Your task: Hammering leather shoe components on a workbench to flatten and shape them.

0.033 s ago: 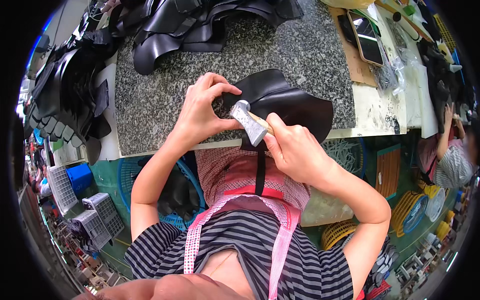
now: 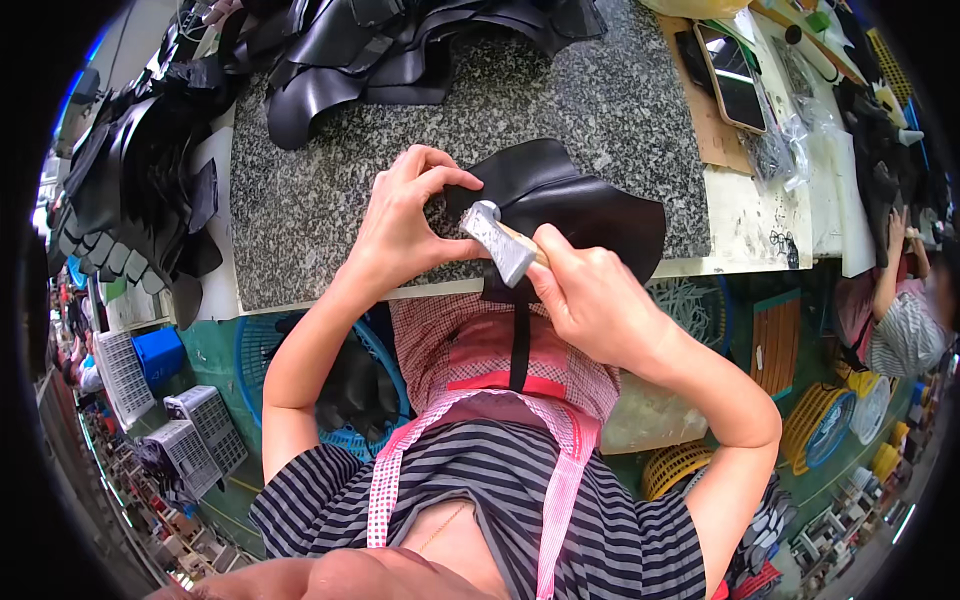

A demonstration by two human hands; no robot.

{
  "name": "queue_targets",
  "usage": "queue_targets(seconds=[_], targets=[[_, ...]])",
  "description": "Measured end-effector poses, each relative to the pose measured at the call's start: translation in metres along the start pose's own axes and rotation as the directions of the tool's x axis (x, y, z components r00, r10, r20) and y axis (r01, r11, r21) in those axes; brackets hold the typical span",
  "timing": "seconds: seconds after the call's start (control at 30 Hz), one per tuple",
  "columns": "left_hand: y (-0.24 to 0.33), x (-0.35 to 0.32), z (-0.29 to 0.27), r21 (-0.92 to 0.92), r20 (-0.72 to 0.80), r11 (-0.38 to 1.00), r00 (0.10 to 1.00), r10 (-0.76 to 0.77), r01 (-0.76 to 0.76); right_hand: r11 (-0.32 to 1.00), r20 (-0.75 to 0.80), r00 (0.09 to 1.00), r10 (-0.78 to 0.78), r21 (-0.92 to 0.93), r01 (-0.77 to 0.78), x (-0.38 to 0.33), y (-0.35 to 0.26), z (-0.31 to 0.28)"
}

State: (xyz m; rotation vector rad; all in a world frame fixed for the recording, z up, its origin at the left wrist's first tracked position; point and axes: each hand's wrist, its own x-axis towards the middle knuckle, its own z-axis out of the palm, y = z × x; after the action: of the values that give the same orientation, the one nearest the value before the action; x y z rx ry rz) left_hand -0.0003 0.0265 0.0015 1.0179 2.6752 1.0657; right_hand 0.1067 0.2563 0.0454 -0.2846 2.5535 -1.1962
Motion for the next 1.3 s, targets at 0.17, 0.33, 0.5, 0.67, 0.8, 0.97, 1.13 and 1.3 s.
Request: queue_targets(seconds=[0.17,0.33,0.5,0.67,0.8,0.97,1.13,1.3], targets=[[-0.001,-0.004,-0.003,0.031,-0.022,0.999,1.000,0.008,-0.008,0.976,-0.230,0.949,-0.216,-0.055,0.209,-0.001,-0.019,-0.016],[-0.003,-0.001,-0.001,0.045,0.025,0.998,0.999,0.033,-0.034,0.997,0.011,0.999,-0.042,-0.063,0.042,0.011,-0.008,0.001],[-0.001,-0.002,-0.004,0.054,-0.014,0.997,0.998,0.060,-0.059,0.988,-0.166,0.975,-0.149,0.017,0.154,0.000,-0.015,-0.001],[-0.001,-0.004,-0.003,0.064,0.005,0.997,0.999,0.039,-0.040,0.999,0.018,1.000,0.014,-0.033,-0.013,0.004,-0.015,-0.007],[0.009,0.004,-0.004,0.089,0.021,0.994,0.998,0.055,-0.057,0.994,-0.136,0.986,-0.099,0.023,0.103,-0.001,0.000,-0.001],[0.029,0.019,0.005,0.171,-0.027,0.983,0.997,-0.071,0.074,0.993,-0.359,0.932,-0.050,0.078,0.084,-0.022,0.011,-0.019],[0.036,0.043,0.029,-0.041,0.050,0.997,0.996,-0.068,0.070,0.979,-0.622,0.759,0.193,0.073,-0.189,-0.023,0.037,-0.022],[0.039,0.049,0.012,-0.183,0.240,0.957,0.954,-0.178,0.225,0.892,-0.488,0.779,0.394,0.406,-0.197,-0.026,0.055,-0.010]])
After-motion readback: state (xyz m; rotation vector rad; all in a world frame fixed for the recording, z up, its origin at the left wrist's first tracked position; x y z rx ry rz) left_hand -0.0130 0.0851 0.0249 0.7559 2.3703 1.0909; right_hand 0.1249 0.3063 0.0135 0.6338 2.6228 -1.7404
